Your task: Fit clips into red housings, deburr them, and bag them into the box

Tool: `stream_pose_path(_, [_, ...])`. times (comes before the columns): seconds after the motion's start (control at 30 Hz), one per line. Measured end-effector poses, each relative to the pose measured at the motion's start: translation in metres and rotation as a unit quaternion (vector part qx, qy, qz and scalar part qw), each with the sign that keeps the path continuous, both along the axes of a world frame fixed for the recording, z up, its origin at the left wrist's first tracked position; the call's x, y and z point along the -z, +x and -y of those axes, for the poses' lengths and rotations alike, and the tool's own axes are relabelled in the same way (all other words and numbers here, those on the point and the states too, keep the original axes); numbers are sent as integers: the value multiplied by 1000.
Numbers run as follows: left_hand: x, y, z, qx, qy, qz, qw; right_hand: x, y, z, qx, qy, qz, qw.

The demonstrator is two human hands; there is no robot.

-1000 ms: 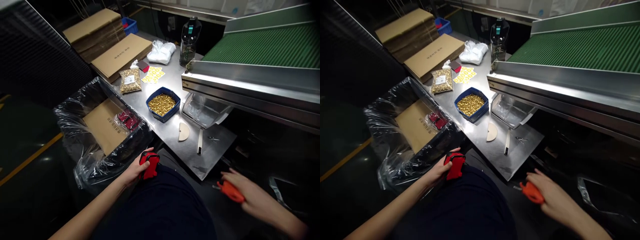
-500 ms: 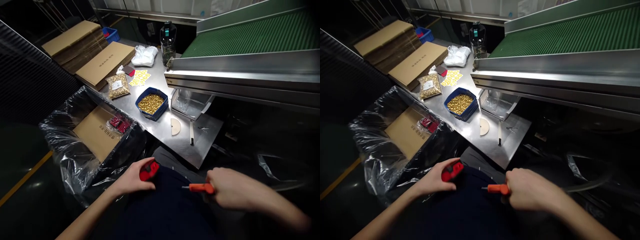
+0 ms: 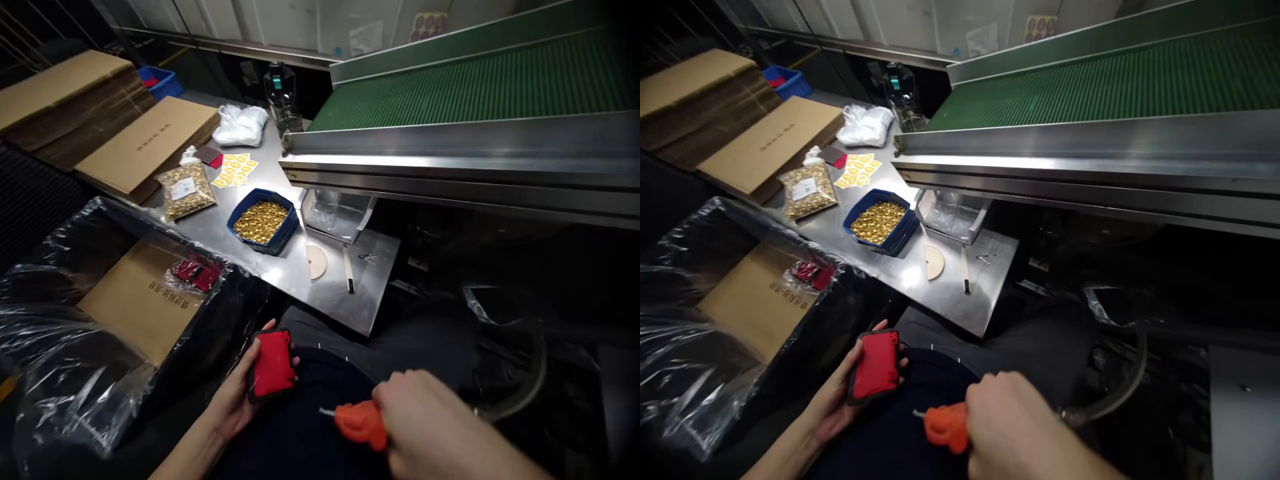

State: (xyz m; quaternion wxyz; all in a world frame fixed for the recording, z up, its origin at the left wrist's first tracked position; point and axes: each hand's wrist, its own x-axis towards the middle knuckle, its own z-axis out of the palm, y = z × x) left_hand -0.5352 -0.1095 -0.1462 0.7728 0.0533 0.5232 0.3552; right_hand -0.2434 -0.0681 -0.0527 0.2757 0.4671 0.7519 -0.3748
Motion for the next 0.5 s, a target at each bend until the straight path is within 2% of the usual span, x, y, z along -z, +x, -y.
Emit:
stream_pose_path(0.1, [11,11,3,1,-55,66,996,14,15,25,57,12,26,998])
stream_pose_path(0.2, [21,11,-8,-9,-66,121,990,46,64,20,106,128,-3,986])
stream_pose_path(0.3, [29,10,-29,-21,-10,135,991,87,118,-7,100,315,37,943])
stream_pose_path(0.4, [36,16,-50,-21,45,119,992,127,147,-47,111,374,52,919])
stream_pose_path(0.5, [40,26,-62,-13,82,95,992,161,155,-86,108,396,49,910])
